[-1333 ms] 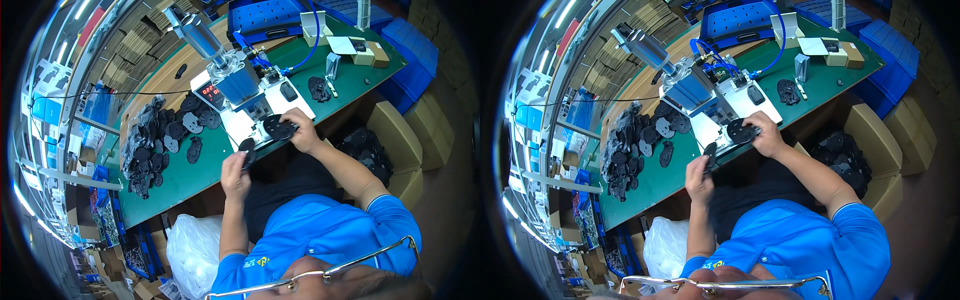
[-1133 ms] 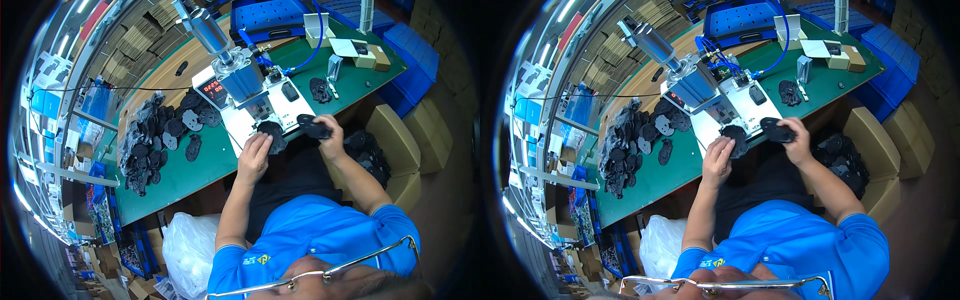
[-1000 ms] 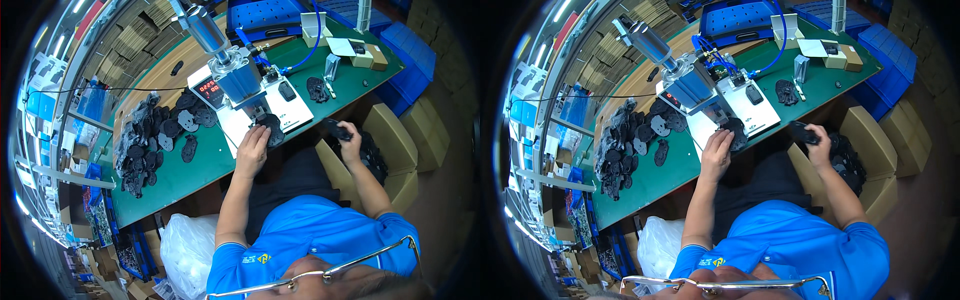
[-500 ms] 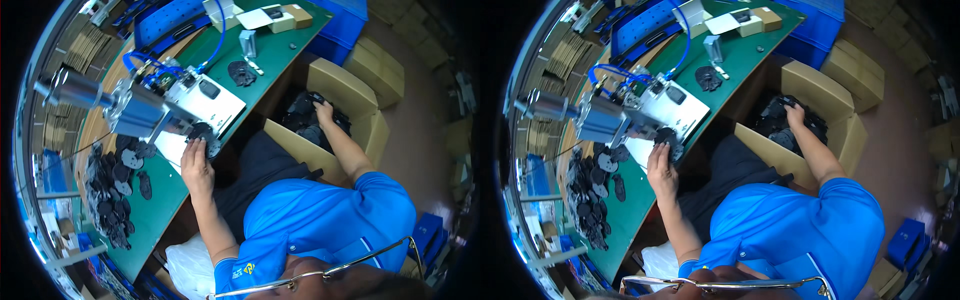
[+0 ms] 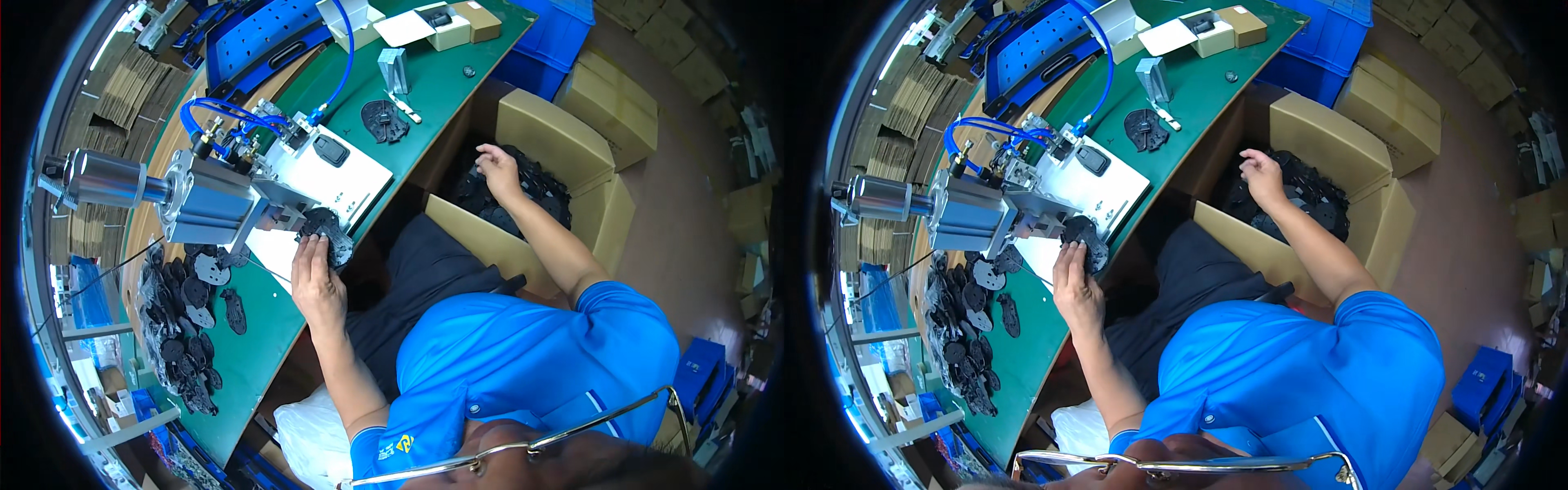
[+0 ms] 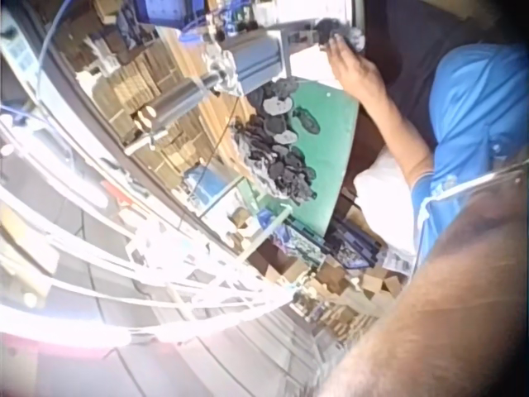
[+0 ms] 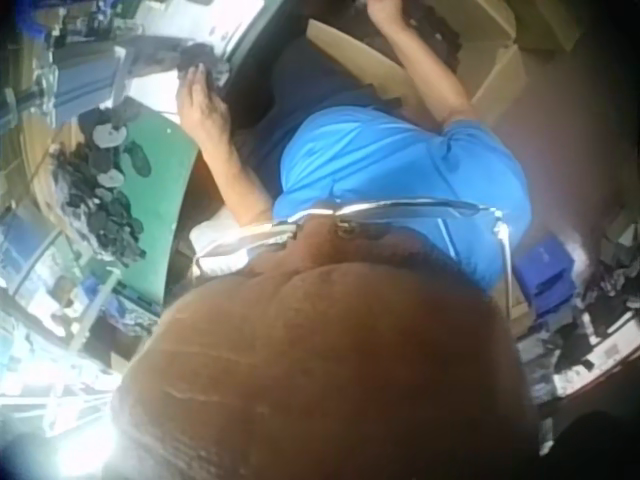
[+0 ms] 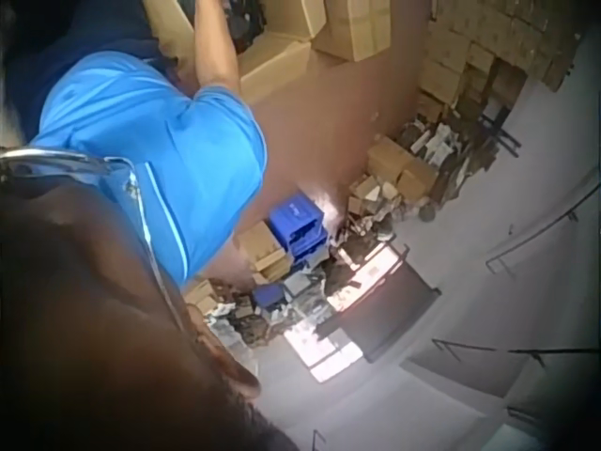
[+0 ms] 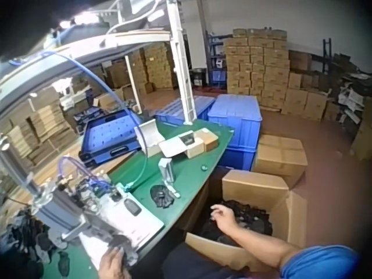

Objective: Assembling small black electronic components using a manual bench press machine.

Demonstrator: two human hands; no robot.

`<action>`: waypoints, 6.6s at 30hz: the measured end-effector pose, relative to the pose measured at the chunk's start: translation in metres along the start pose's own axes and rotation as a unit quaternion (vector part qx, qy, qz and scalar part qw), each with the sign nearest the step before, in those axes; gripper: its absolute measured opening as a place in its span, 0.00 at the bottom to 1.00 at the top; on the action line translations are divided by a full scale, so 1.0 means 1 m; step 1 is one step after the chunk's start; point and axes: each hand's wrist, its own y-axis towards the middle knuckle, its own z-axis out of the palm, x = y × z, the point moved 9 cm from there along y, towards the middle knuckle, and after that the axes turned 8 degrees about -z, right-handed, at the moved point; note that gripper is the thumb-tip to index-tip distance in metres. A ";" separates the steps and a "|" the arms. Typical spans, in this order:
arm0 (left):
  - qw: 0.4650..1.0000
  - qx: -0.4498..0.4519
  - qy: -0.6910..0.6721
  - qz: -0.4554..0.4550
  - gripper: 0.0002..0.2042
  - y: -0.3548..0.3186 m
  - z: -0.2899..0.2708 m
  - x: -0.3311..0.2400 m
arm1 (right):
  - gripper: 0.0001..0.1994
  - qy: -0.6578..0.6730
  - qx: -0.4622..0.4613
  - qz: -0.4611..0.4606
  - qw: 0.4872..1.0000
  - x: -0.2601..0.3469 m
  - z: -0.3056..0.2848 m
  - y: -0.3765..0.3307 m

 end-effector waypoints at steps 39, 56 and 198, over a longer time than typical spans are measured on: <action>0.897 -0.011 0.285 -0.338 0.34 -0.064 -0.077 0.239 | 0.28 -0.077 0.220 -0.508 0.829 0.268 0.223 -0.115; 0.986 0.013 0.131 -0.101 0.29 -0.151 -0.065 0.151 | 0.27 0.013 0.097 -0.539 0.837 0.261 0.218 -0.120; 0.985 -0.032 0.055 -0.158 0.26 -0.058 -0.067 0.166 | 0.10 0.240 0.367 -0.044 0.898 0.236 0.186 -0.149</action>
